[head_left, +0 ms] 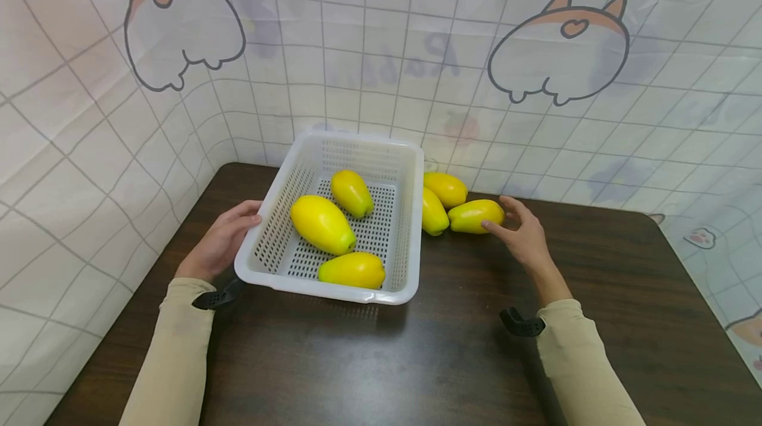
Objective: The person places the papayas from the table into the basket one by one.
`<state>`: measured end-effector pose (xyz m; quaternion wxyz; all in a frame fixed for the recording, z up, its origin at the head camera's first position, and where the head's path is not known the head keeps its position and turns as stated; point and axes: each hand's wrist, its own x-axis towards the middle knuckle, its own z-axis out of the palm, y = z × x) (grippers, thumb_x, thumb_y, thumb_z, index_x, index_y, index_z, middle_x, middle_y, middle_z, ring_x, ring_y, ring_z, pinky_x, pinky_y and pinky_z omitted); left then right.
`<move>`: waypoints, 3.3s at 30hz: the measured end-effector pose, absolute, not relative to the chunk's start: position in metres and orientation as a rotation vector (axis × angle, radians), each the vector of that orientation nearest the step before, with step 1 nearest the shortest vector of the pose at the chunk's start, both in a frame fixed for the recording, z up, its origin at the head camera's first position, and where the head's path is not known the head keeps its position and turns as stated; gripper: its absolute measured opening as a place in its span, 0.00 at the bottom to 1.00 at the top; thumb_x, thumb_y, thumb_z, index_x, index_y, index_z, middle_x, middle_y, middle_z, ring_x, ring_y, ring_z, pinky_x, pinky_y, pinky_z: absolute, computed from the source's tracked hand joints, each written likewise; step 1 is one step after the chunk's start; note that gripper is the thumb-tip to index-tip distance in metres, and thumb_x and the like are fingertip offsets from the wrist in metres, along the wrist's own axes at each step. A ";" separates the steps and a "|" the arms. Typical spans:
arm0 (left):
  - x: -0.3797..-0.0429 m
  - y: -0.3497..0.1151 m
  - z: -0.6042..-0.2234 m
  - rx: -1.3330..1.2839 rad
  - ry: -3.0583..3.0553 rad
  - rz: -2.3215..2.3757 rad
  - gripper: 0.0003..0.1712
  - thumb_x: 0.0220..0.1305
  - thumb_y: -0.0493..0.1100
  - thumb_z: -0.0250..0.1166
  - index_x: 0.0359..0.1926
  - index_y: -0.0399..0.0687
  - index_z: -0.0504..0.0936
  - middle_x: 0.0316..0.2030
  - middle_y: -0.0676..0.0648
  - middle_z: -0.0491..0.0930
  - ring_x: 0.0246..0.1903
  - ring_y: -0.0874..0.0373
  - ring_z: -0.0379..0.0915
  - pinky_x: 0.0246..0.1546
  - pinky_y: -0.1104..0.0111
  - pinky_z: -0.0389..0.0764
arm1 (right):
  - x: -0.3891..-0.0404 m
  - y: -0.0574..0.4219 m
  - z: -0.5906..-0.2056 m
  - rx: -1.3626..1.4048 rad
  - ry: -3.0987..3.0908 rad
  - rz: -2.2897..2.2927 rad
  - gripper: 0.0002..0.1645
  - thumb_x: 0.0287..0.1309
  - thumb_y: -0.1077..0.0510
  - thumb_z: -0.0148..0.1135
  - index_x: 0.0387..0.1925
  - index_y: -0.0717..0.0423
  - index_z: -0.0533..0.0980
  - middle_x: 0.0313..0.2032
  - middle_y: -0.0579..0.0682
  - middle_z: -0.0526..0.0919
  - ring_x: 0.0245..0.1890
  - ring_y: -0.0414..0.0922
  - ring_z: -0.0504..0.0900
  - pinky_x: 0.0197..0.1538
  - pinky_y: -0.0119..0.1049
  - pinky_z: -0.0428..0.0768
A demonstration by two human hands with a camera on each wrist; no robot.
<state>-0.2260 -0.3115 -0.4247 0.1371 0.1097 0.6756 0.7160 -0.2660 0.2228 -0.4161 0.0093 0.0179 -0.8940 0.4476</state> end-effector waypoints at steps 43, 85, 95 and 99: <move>-0.226 -0.312 -0.425 0.314 1.976 2.063 0.19 0.76 0.45 0.46 0.64 0.47 0.65 0.54 0.50 0.73 0.46 0.58 0.79 0.46 0.64 0.82 | -0.270 0.220 -0.434 0.059 -2.894 1.377 0.49 0.57 0.41 0.65 0.72 0.54 0.55 0.70 0.66 0.58 0.68 0.63 0.61 0.67 0.63 0.62; -0.227 -0.312 -0.425 0.292 1.994 2.055 0.19 0.76 0.46 0.46 0.63 0.51 0.66 0.54 0.51 0.73 0.45 0.58 0.79 0.46 0.63 0.82 | -0.268 0.202 -0.430 0.162 -2.810 1.458 0.43 0.57 0.45 0.67 0.70 0.51 0.61 0.68 0.58 0.65 0.57 0.57 0.68 0.60 0.53 0.68; -0.228 -0.311 -0.423 0.270 2.033 2.036 0.19 0.75 0.47 0.47 0.63 0.51 0.66 0.54 0.52 0.72 0.46 0.59 0.79 0.46 0.64 0.82 | -0.265 0.198 -0.419 0.181 -2.799 1.416 0.42 0.58 0.45 0.66 0.69 0.49 0.61 0.67 0.58 0.66 0.55 0.57 0.69 0.57 0.51 0.71; -0.228 -0.312 -0.423 0.280 2.015 2.047 0.19 0.76 0.46 0.47 0.64 0.50 0.66 0.54 0.51 0.73 0.46 0.59 0.79 0.47 0.64 0.82 | -0.262 0.196 -0.415 0.193 -2.795 1.382 0.41 0.58 0.45 0.66 0.69 0.50 0.62 0.66 0.58 0.67 0.53 0.55 0.70 0.55 0.49 0.72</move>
